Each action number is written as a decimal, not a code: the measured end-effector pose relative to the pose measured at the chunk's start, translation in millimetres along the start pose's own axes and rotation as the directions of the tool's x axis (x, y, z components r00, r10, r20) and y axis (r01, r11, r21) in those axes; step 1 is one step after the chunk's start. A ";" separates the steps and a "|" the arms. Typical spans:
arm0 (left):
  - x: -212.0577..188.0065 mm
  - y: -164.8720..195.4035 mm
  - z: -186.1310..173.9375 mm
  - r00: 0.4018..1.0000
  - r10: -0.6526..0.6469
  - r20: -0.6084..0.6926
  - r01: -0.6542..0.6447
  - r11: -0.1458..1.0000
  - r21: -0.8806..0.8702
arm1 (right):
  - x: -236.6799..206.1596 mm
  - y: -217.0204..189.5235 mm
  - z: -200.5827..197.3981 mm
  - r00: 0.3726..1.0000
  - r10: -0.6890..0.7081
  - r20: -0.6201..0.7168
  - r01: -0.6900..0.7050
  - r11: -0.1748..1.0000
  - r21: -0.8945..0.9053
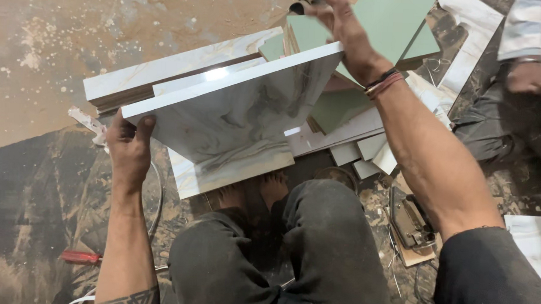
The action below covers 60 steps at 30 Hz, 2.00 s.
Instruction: The person sits on the workshop floor and applies white edge banding tape to the raw edges of furniture panels. They align the tape along a panel edge, press it with a hand-held edge banding iron to melt the adhesive, then press and smooth the banding by hand and trim excess tape, working on several panels one at a time.
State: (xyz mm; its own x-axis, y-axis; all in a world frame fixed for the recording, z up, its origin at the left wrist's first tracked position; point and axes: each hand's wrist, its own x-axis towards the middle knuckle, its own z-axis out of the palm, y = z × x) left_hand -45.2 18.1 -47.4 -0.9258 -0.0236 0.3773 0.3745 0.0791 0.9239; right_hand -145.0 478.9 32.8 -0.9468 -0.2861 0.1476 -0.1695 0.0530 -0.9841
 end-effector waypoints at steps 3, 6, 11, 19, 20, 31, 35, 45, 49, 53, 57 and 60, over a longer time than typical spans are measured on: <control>-0.8 0.0 0.8 1.000 -0.002 -0.016 0.002 0.999 0.038 | -14.9 -0.7 -8.0 0.975 0.213 -0.068 -0.203 0.970 0.130; -3.5 0.5 1.9 1.000 0.002 -0.004 -0.002 1.000 0.010 | -40.4 -8.8 -19.0 0.945 0.251 -0.208 -0.244 0.968 0.060; -6.2 3.8 4.6 1.000 0.008 -0.002 -0.008 1.000 0.004 | -63.2 -31.3 -35.1 0.936 0.265 -0.231 -0.286 0.956 -0.062; -6.7 8.3 4.6 0.999 0.027 0.022 -0.027 1.000 0.003 | -49.6 -77.8 -36.5 0.935 0.333 -0.124 -0.355 0.888 -0.293; -6.7 8.1 4.6 0.999 0.025 0.023 -0.025 1.000 0.006 | -47.1 -82.5 -35.3 0.930 0.342 -0.131 -0.367 0.869 -0.331; -6.4 9.6 4.7 0.999 0.041 0.034 -0.041 0.999 0.020 | -24.2 -85.1 17.9 0.991 -0.126 0.046 0.003 -0.320 -0.948; -7.2 10.1 4.8 0.999 0.041 0.029 -0.041 0.999 0.012 | -23.7 -92.2 3.6 0.997 -0.063 0.038 0.033 -0.077 -0.996; -7.8 6.5 5.5 0.999 0.043 0.029 -0.042 0.999 -0.008 | -48.1 -61.0 -34.6 0.919 0.378 -0.109 -0.388 0.917 -0.090; -9.4 5.0 6.1 0.998 0.048 0.035 -0.048 0.999 0.001 | -62.1 -32.9 -29.2 0.919 0.324 -0.226 -0.301 0.945 0.131; -11.0 3.9 6.2 0.997 0.067 0.027 -0.067 0.998 -0.007 | -71.8 -13.1 -11.2 0.870 0.381 -0.313 -0.310 0.916 0.254; -11.5 3.8 5.8 0.999 0.040 0.021 -0.040 0.999 0.001 | -85.1 -5.4 3.1 0.825 0.366 -0.431 -0.325 0.930 0.169; -10.6 4.5 6.2 0.999 0.043 0.021 -0.043 0.999 0.000 | -74.4 -15.5 -3.5 0.783 -0.065 -0.619 -0.160 0.940 -0.301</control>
State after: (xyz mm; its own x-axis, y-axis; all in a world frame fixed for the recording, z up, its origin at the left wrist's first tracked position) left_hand -34.0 24.8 -47.6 -0.9099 0.0004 0.4148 0.4135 0.0802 0.9070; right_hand -72.9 502.8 37.5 -0.8995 0.3648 0.2404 -0.0899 0.3840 -0.9190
